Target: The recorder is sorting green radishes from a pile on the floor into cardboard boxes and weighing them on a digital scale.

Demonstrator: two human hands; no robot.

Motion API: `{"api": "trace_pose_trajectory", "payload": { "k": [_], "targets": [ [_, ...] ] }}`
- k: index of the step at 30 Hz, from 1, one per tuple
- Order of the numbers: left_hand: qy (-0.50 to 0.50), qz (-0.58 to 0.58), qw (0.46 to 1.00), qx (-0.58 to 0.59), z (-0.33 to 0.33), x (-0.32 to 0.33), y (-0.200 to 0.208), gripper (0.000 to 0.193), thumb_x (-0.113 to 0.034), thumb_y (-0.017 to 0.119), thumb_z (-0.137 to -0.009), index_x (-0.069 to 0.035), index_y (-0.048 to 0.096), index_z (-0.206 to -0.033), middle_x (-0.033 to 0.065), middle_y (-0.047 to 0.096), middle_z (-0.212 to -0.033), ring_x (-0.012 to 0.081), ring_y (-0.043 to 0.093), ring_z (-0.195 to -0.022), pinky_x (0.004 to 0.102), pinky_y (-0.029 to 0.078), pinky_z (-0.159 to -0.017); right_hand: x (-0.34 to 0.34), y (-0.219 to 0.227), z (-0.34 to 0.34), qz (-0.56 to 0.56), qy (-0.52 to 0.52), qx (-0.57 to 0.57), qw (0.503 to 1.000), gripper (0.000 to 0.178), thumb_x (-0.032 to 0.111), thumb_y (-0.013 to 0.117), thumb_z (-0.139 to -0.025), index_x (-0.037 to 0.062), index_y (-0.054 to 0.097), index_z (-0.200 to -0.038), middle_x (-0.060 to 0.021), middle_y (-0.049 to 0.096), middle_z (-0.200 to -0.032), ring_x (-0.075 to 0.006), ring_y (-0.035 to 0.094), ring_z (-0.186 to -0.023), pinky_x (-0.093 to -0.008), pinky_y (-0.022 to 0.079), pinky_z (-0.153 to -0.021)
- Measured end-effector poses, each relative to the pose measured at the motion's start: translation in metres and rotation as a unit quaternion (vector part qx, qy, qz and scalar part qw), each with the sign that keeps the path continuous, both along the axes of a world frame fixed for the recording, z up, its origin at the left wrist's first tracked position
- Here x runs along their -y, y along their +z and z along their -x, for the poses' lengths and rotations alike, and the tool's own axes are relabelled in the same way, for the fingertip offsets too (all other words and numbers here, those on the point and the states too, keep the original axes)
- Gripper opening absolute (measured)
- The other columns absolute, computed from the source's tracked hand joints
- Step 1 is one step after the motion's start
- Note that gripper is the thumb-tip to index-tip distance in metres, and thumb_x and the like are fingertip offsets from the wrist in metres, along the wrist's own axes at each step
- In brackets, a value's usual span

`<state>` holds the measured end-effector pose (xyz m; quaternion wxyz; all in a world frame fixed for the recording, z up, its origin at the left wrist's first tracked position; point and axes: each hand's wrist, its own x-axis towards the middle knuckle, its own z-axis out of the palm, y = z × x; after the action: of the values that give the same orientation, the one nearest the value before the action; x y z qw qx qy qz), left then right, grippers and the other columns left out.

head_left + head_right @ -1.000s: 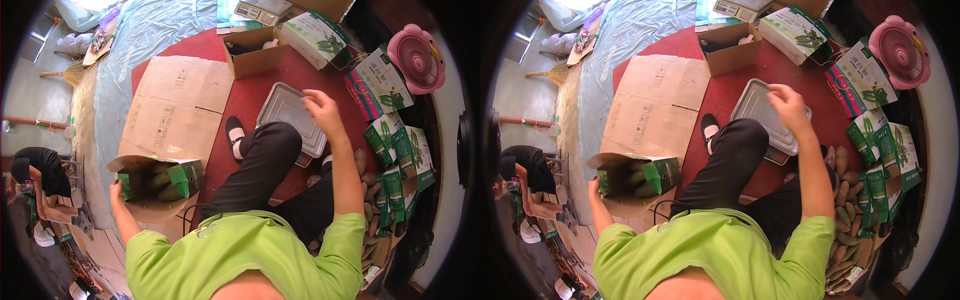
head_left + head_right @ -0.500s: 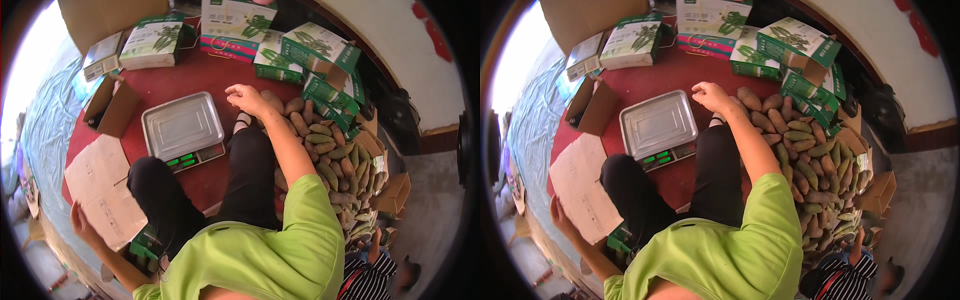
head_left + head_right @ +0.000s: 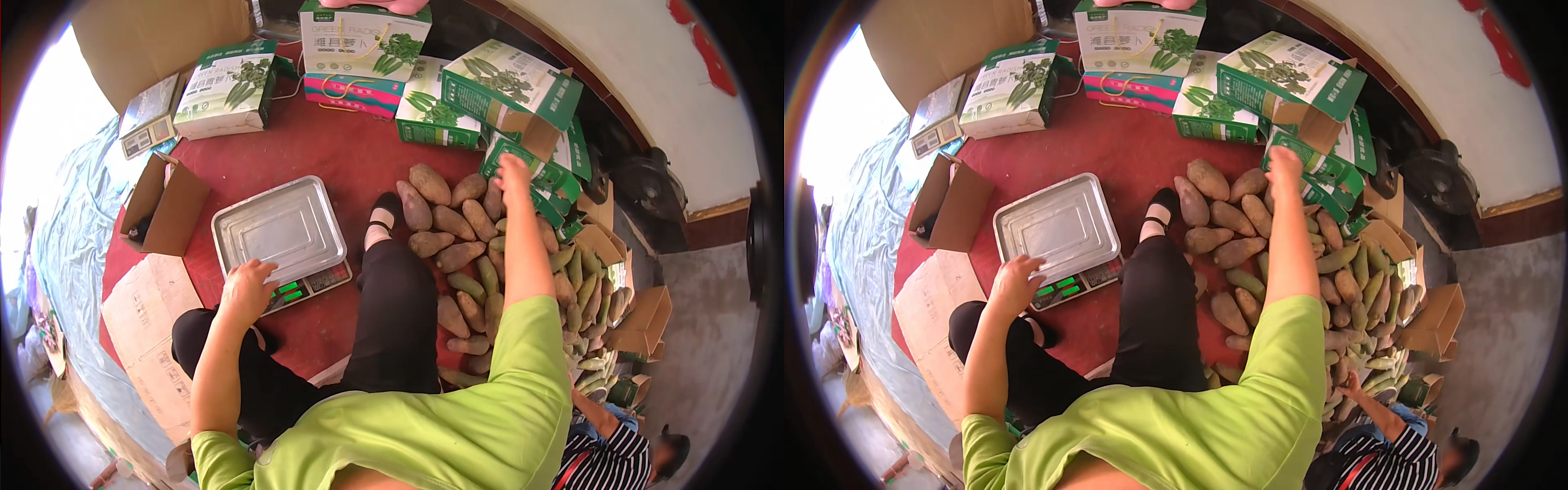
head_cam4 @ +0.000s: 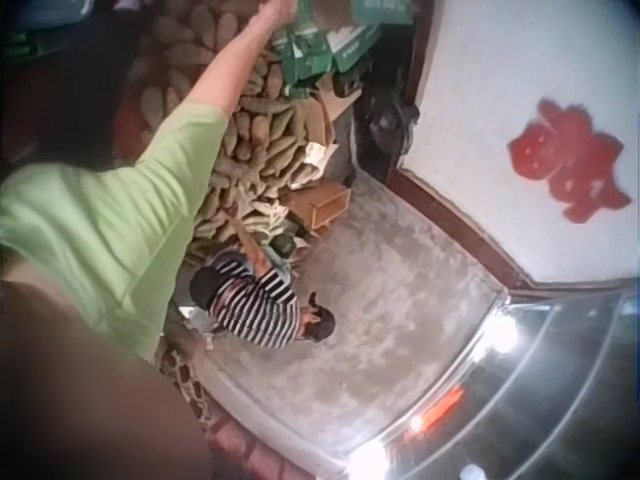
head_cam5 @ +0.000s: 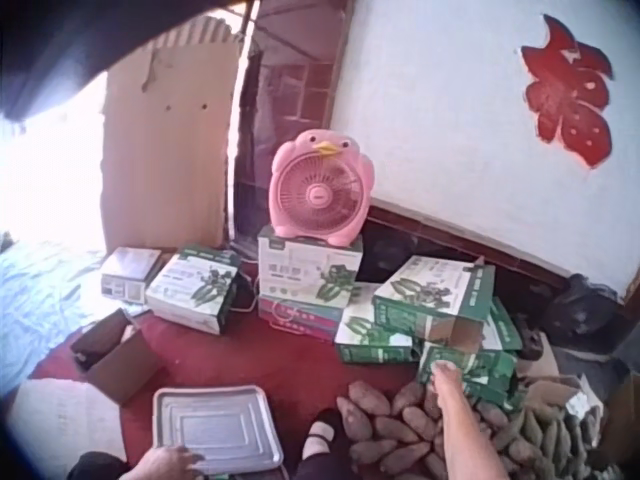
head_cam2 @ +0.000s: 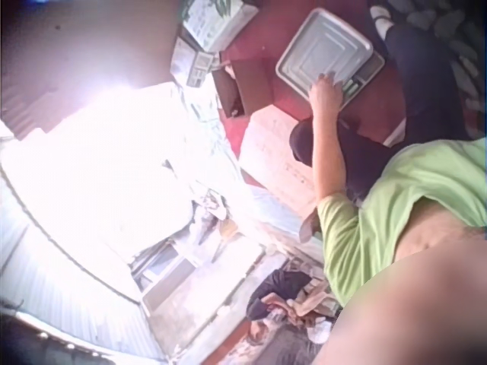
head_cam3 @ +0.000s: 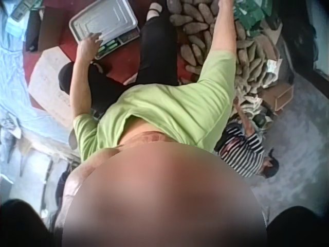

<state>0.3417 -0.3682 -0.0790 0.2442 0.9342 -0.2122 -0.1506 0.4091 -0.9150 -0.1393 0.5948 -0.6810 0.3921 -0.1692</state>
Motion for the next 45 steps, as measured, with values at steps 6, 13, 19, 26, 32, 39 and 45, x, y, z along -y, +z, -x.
{"api": "trace_pose_trajectory", "payload": {
  "k": [6,13,19,26,32,39,45],
  "targets": [
    [0.043,-0.031,0.995,-0.081,-0.009,-0.003,-0.001,0.029,-0.016,0.067,-0.078,-0.005,0.066,-0.105,0.0151,0.063,-0.094,0.0329,0.06,-0.094,0.0425,0.045,-0.085,0.059,0.024,-0.048,0.008,-0.073,0.012,0.997,0.057,0.051,0.064,-0.082,0.0145,0.053,-0.124,-0.0045,0.049,-0.125,-0.025,0.043,-0.109,-0.0445,0.04,-0.083],
    [0.029,-0.06,0.997,-0.044,-0.017,-0.006,-0.002,0.029,-0.012,0.067,-0.075,-0.005,0.066,-0.104,0.0175,0.063,-0.089,0.0372,0.061,-0.087,0.0447,0.049,-0.078,0.078,0.034,-0.1,-0.032,-0.136,0.107,0.984,0.067,0.048,0.069,-0.079,0.0143,0.045,-0.132,-0.0044,0.039,-0.138,-0.0263,0.035,-0.123,-0.0492,0.028,-0.099],
    [0.03,-0.079,0.994,-0.073,-0.021,-0.011,-0.005,0.031,-0.017,0.066,-0.079,-0.008,0.064,-0.109,0.0141,0.062,-0.093,0.0343,0.061,-0.09,0.0436,0.048,-0.08,0.092,0.009,-0.132,-0.138,-0.141,0.058,0.979,0.041,0.043,0.072,-0.079,0.0172,0.06,-0.108,0.0008,0.062,-0.108,-0.0116,0.05,-0.099,-0.035,0.031,-0.088],
    [0.019,-0.091,0.993,-0.078,-0.019,-0.015,0.0,0.032,-0.021,0.064,-0.081,-0.008,0.063,-0.111,0.0137,0.062,-0.098,0.0344,0.061,-0.091,0.0434,0.049,-0.082,0.049,-0.007,-0.118,-0.138,-0.136,0.188,0.963,0.022,0.019,0.072,-0.081,0.0077,0.062,-0.098,-0.0024,0.063,-0.088,-0.0141,0.059,-0.076,-0.0286,0.044,-0.066],
    [0.025,-0.077,0.994,-0.068,-0.007,-0.028,0.005,0.034,-0.021,0.065,-0.081,-0.008,0.062,-0.113,0.0137,0.062,-0.098,0.0346,0.061,-0.093,0.0436,0.049,-0.081,0.026,0.033,-0.064,-0.02,-0.195,0.204,0.959,0.026,0.006,0.068,-0.08,-0.003,0.061,-0.103,-0.0107,0.063,-0.101,-0.0231,0.061,-0.083,-0.0356,0.05,-0.071],
    [0.034,-0.053,0.998,-0.027,0.01,-0.044,0.007,0.032,-0.019,0.065,-0.081,-0.008,0.063,-0.111,0.0136,0.062,-0.097,0.0345,0.061,-0.093,0.0433,0.049,-0.08,-0.007,0.101,-0.01,0.092,-0.084,0.236,0.964,0.033,-0.001,0.058,-0.084,-0.0075,0.057,-0.116,-0.0107,0.061,-0.112,-0.0208,0.058,-0.098,-0.0332,0.043,-0.086],
    [0.049,-0.017,0.999,0.013,0.021,-0.058,0.008,0.032,-0.018,0.067,-0.078,-0.008,0.064,-0.108,0.0132,0.062,-0.092,0.0332,0.062,-0.088,0.0423,0.049,-0.077,-0.067,0.165,0.005,0.207,0.058,0.187,0.959,0.026,0.0,0.056,-0.084,-0.0095,0.061,-0.108,-0.0088,0.064,-0.104,-0.0151,0.057,-0.093,-0.0295,0.042,-0.084]
  ]
}}
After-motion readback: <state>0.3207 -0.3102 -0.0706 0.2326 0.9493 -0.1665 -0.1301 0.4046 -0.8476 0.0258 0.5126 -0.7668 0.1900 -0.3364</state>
